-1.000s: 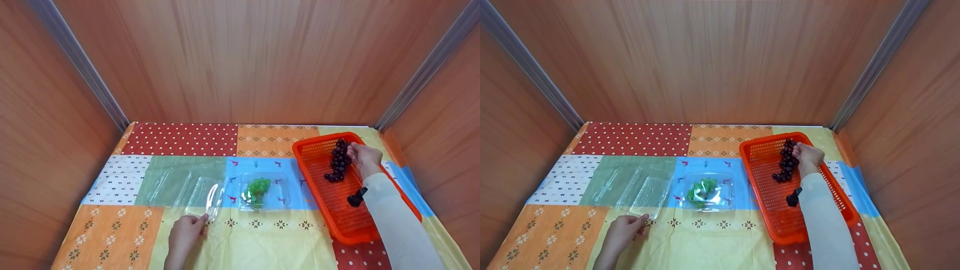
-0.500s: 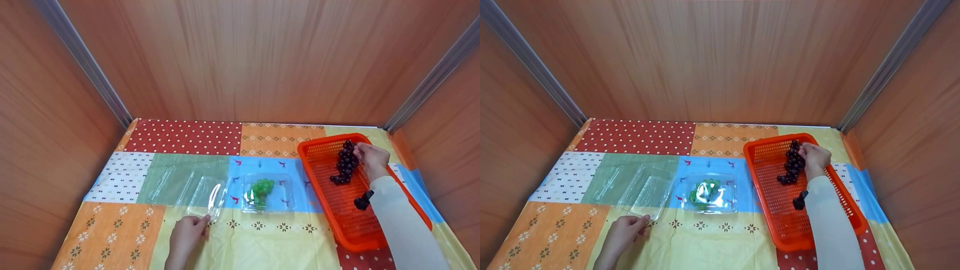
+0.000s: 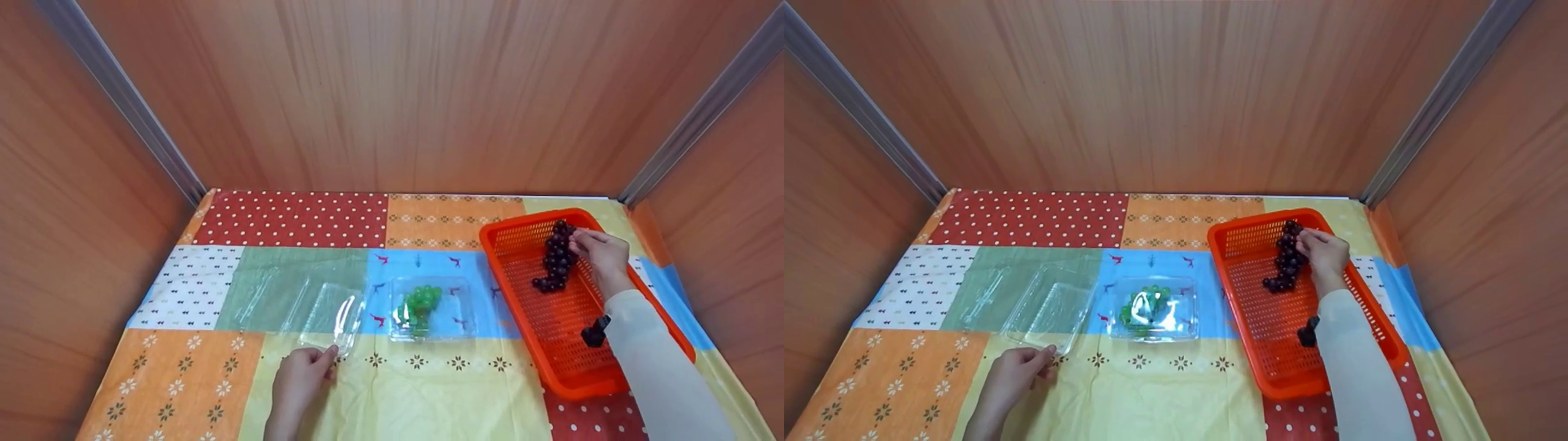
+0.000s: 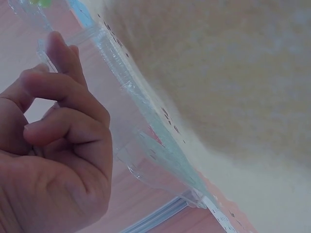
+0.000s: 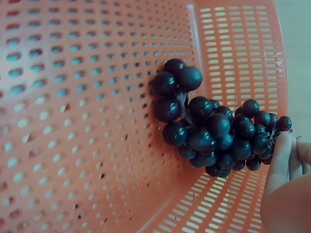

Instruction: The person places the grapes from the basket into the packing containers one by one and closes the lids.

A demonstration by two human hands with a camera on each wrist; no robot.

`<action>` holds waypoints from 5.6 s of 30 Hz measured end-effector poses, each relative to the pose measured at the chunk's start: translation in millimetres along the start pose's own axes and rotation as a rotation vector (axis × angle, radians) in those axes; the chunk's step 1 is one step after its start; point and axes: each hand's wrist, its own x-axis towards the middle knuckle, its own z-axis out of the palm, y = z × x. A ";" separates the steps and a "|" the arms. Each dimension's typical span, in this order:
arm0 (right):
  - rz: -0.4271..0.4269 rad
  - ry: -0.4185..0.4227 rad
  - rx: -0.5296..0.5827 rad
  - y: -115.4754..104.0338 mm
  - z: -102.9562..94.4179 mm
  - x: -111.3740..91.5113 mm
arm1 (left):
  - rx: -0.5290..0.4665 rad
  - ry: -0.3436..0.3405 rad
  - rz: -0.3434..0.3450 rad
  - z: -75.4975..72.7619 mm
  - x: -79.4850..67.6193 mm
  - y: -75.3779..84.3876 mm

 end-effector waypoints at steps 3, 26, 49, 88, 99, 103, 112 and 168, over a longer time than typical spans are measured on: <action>-0.008 -0.036 0.001 1.6 3.6 0.8 | 0.000 0.005 0.002 -1.7 0.1 0.2; 0.043 0.154 -0.065 -5.0 13.1 15.6 | -0.033 0.003 -0.019 2.1 -0.7 -4.0; -0.005 0.101 -0.024 -1.6 8.0 -1.7 | -0.356 -0.015 -0.090 -2.1 3.4 -10.3; -0.283 -0.098 0.105 -35.9 58.4 -71.6 | -0.310 -0.105 -0.111 -20.9 6.8 1.8; -0.325 -0.167 0.091 -49.2 83.4 -89.1 | -0.176 -0.043 -0.074 -22.5 5.2 4.4; -0.337 -0.187 0.096 -54.8 92.9 -95.4 | -0.192 -0.055 -0.087 -22.8 4.8 5.9; -0.362 -0.240 0.120 -59.5 117.7 -106.5 | -0.205 -0.069 -0.121 -21.1 5.0 7.5; -0.264 -0.620 -0.121 64.2 301.0 -150.2 | -0.301 -0.133 -0.136 -12.0 0.5 7.8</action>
